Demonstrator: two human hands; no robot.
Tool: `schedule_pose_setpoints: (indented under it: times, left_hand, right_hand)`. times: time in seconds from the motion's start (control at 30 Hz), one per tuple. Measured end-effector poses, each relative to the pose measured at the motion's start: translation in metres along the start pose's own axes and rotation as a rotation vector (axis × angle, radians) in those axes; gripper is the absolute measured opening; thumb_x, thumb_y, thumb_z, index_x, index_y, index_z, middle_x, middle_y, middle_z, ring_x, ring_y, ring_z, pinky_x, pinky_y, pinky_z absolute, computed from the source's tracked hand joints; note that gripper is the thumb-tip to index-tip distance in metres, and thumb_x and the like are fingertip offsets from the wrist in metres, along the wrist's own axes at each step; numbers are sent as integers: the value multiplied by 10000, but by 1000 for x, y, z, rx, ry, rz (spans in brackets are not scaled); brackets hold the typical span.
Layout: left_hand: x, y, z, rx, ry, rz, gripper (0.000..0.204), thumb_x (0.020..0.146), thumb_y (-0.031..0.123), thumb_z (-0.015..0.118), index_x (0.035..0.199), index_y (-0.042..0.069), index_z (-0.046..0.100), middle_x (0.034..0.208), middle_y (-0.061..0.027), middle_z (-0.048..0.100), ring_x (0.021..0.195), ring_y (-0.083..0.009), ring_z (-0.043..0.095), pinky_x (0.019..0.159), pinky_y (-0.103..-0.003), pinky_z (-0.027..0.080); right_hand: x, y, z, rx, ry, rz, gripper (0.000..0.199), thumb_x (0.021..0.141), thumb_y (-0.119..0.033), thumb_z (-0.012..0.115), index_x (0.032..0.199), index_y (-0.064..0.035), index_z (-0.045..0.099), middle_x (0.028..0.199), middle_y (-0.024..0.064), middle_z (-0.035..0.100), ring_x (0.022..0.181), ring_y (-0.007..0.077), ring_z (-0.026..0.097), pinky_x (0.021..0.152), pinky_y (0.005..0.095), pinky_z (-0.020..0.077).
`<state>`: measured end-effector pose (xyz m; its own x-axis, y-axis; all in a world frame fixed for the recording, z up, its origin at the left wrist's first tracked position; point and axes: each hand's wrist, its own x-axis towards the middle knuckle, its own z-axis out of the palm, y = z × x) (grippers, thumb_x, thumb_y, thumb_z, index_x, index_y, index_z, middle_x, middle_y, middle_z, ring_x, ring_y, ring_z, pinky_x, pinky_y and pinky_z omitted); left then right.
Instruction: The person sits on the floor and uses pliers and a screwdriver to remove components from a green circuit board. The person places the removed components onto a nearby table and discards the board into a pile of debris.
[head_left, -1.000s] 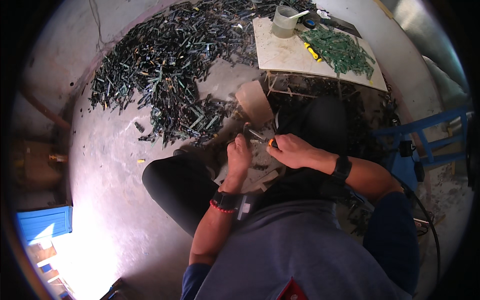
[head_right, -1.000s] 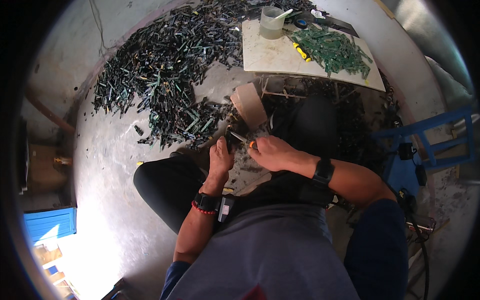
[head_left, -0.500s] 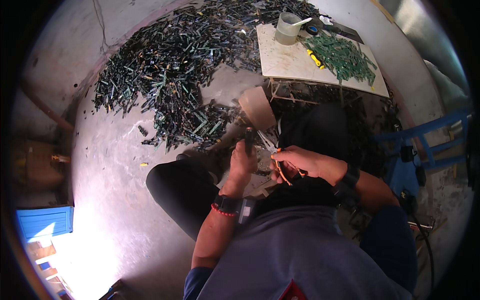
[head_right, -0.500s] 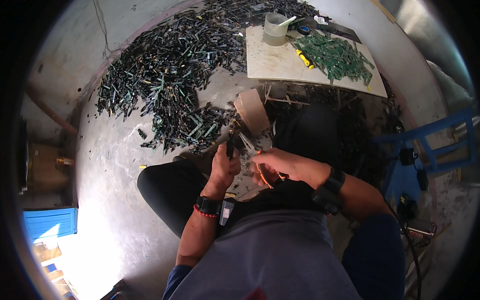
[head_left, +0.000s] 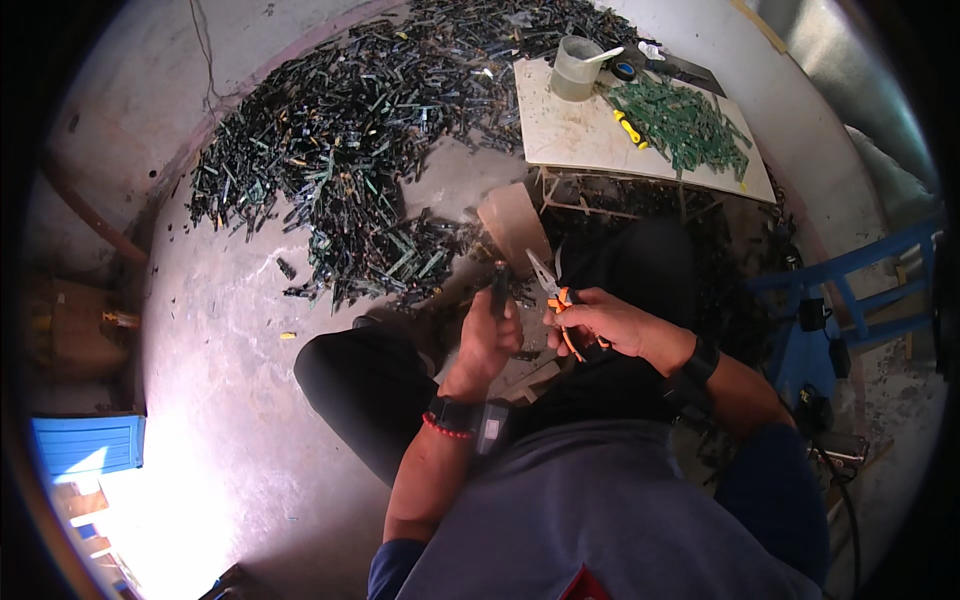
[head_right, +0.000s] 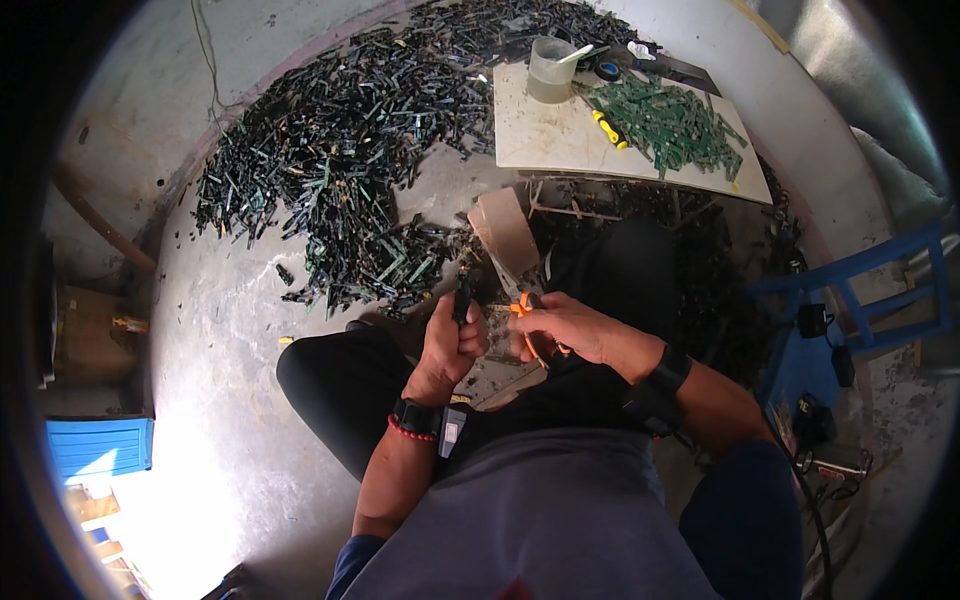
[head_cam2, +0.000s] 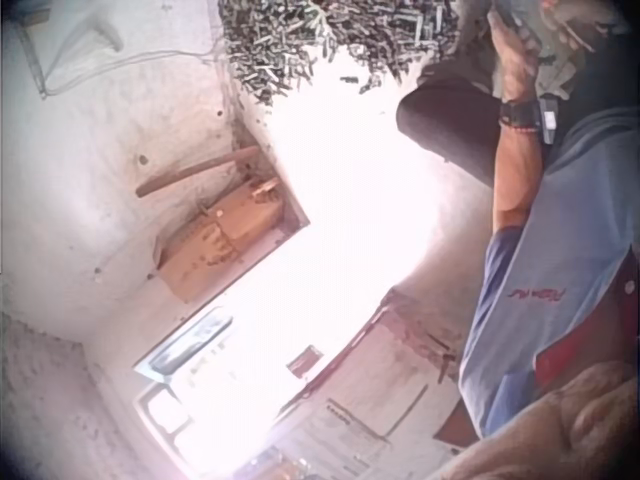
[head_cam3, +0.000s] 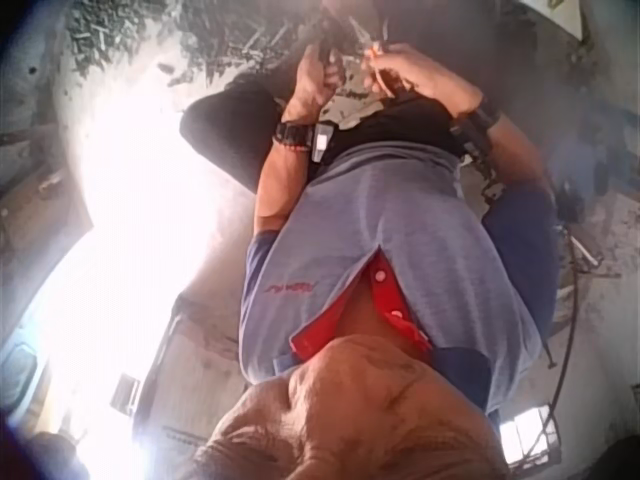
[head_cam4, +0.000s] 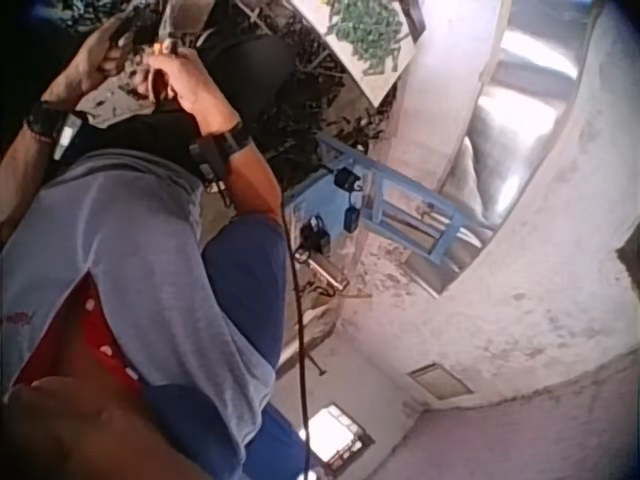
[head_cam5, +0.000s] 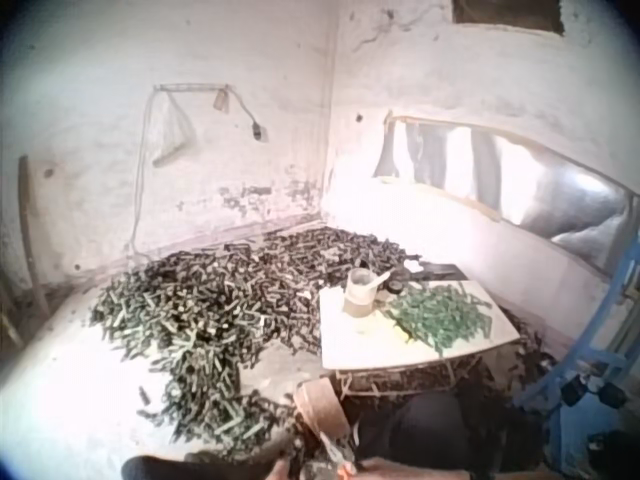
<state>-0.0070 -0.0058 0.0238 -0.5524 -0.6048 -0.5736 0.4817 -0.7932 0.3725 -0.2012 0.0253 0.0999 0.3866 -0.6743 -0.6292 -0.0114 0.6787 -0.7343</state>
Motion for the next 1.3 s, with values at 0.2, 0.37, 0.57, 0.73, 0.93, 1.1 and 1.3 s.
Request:
schedule_pose_setpoints:
  times: [0.2,0.37,0.57,0.73,0.93,1.1,1.3]
  left_hand:
    - [-2,1,0,-18,-40,-2,468,968,454,211,716,106,397,531,39,249,420,-87,171,396,-238,176]
    - [-4,2,2,-40,-82,-15,468,966,456,215,711,106,395,531,40,253,414,-85,180,389,-237,181]
    - [-4,2,2,-66,-158,-13,450,959,449,239,705,112,397,527,43,259,407,-81,189,378,-235,181]
    - [-6,5,4,-67,-204,-19,434,954,430,252,700,115,407,520,46,260,403,-80,192,376,-232,178]
    - [-8,7,12,-96,-181,-44,396,946,379,284,677,116,407,510,45,263,391,-81,196,364,-232,176]
    - [-10,10,10,-108,-203,-24,372,939,341,286,668,116,405,506,42,268,389,-82,204,362,-229,178]
    - [-8,11,3,-149,-233,-44,368,929,325,298,654,110,412,501,37,281,390,-84,220,365,-231,190]
  right_hand:
    - [0,-1,-1,12,18,-18,215,877,-175,536,1020,-17,565,850,99,630,719,169,632,616,252,484]
    - [1,3,-2,17,45,-50,237,849,-170,551,1025,-11,555,848,93,627,702,163,622,620,255,481]
    - [4,-9,-16,-249,307,-237,242,789,-129,593,979,15,545,717,57,591,604,103,558,520,229,425]
    - [19,-23,-52,-770,806,-538,276,788,-146,589,1024,-4,563,667,37,550,573,123,525,519,261,401]
    - [40,-66,-86,-1070,1184,-427,358,735,-236,603,1040,-51,562,865,194,604,832,371,588,742,444,462]
    - [65,-72,-108,-1278,1260,-502,376,757,-312,621,1027,-52,593,866,177,597,861,361,571,761,445,459]
    - [83,-78,-121,-1332,1321,-652,395,779,-359,632,1033,-58,609,868,169,601,848,356,564,761,444,450]
